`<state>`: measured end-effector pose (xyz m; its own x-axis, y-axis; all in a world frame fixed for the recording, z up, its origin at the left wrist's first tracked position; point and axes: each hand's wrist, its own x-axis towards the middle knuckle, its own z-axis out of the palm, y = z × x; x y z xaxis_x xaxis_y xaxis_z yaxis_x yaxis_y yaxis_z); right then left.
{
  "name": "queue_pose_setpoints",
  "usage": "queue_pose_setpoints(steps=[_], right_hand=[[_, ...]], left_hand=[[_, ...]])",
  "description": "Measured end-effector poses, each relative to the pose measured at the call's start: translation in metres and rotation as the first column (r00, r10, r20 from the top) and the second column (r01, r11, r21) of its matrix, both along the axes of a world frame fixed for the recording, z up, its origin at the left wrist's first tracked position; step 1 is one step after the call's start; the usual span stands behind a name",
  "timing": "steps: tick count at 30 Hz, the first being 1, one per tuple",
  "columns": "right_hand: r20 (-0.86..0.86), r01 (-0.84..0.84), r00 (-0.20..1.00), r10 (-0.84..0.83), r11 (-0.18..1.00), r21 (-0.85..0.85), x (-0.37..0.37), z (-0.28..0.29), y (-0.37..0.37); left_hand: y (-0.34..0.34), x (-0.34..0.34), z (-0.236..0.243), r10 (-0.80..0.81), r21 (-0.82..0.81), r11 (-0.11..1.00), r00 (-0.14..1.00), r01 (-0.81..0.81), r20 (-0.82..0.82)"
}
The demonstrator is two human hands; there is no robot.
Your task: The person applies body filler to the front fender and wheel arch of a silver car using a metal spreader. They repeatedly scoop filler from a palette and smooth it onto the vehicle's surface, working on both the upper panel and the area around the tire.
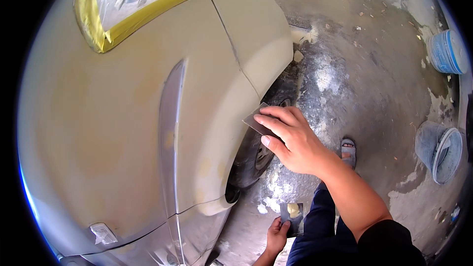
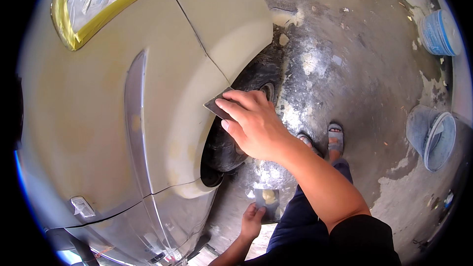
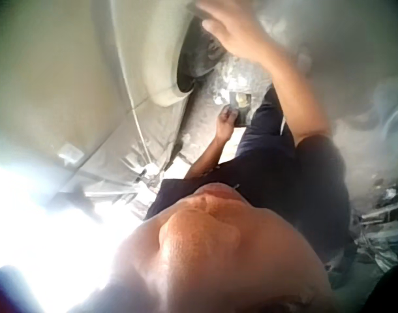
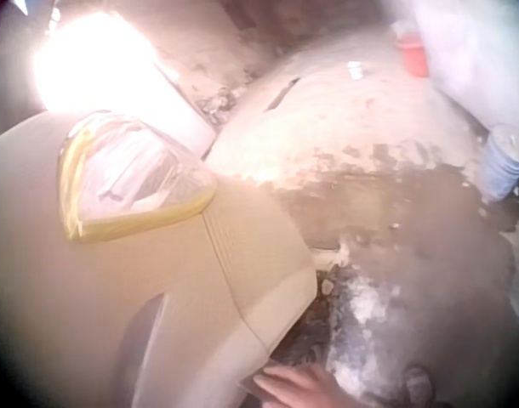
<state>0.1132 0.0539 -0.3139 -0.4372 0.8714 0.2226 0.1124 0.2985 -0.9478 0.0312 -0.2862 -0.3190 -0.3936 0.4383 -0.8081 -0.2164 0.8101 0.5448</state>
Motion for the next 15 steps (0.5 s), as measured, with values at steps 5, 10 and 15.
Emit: queue_pose_setpoints(steps=[5,10,15], right_hand=[[-0.208,-0.038,0.978,-0.004,0.979,-0.200,-0.001,-0.016,0.014],[-0.514,-0.373,0.856,-0.061,0.616,-0.694,0.012,-0.006,0.030],[-0.395,-0.278,0.919,-0.008,0.698,-0.660,0.012,-0.024,0.027]], left_hand=[[0.006,0.001,-0.003,0.005,0.003,1.000,1.000,-0.005,-0.005],[0.009,-0.002,-0.003,-0.032,-0.014,0.999,0.999,0.032,-0.017],[0.018,-0.005,-0.003,-0.022,-0.025,0.999,0.998,0.024,0.057]])
